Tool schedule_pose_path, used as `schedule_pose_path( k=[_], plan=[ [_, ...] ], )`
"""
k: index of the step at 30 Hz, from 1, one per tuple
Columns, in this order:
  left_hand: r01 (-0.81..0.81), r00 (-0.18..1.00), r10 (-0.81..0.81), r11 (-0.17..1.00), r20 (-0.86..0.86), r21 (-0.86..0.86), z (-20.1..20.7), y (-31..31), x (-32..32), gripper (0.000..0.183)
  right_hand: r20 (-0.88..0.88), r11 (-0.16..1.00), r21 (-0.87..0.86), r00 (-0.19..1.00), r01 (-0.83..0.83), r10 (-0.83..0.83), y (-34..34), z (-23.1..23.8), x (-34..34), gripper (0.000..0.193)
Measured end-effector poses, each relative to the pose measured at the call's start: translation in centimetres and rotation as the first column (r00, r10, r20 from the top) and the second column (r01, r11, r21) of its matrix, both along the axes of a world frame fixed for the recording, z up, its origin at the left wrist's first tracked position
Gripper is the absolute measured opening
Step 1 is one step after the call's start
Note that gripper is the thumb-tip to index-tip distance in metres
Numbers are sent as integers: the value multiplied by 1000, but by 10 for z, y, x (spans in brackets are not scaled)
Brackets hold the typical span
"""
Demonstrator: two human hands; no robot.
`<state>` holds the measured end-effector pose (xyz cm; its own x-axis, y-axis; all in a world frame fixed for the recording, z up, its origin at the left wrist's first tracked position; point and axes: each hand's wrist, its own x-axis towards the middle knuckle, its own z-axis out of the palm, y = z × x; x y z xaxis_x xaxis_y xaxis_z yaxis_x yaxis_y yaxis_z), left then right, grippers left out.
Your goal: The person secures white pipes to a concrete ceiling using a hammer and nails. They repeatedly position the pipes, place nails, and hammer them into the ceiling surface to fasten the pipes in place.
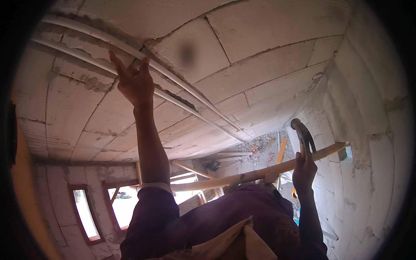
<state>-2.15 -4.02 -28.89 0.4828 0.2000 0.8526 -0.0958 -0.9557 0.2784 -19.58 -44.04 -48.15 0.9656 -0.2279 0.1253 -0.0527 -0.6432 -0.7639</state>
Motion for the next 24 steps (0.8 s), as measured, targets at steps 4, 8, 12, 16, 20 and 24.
schedule_pose_path(
  k=[4, 8, 12, 16, 20, 24],
  plan=[
    [16, 997, -18, 999, 68, 38, -6, 5, 7, 93, -131, 1000, 11, 991, -8, 9, -10, -4, -10, 40],
    [-98, 995, 98, 994, 14, -44, -2, -9, 5, 95, -76, 999, 40, 997, -5, 8, -13, -14, -14, 38],
    [-112, 994, 113, 992, 2, -55, 0, 1, 5, 102, -124, 995, 101, 992, -12, 25, -12, -10, -8, 35],
    [-178, 974, 139, 958, -178, -226, 1, -16, -33, 94, -157, 993, 112, 987, -25, 43, -13, -8, -8, 32],
    [-22, 926, -206, 806, -315, -591, -101, -6, -81, 39, -113, 993, 114, 993, -21, 34, -17, -28, -24, 26],
    [-360, 816, -466, 56, -343, -931, -247, -8, -150, 43, -132, 982, 190, 990, -21, 47, -9, -25, -30, 20]
  ],
)
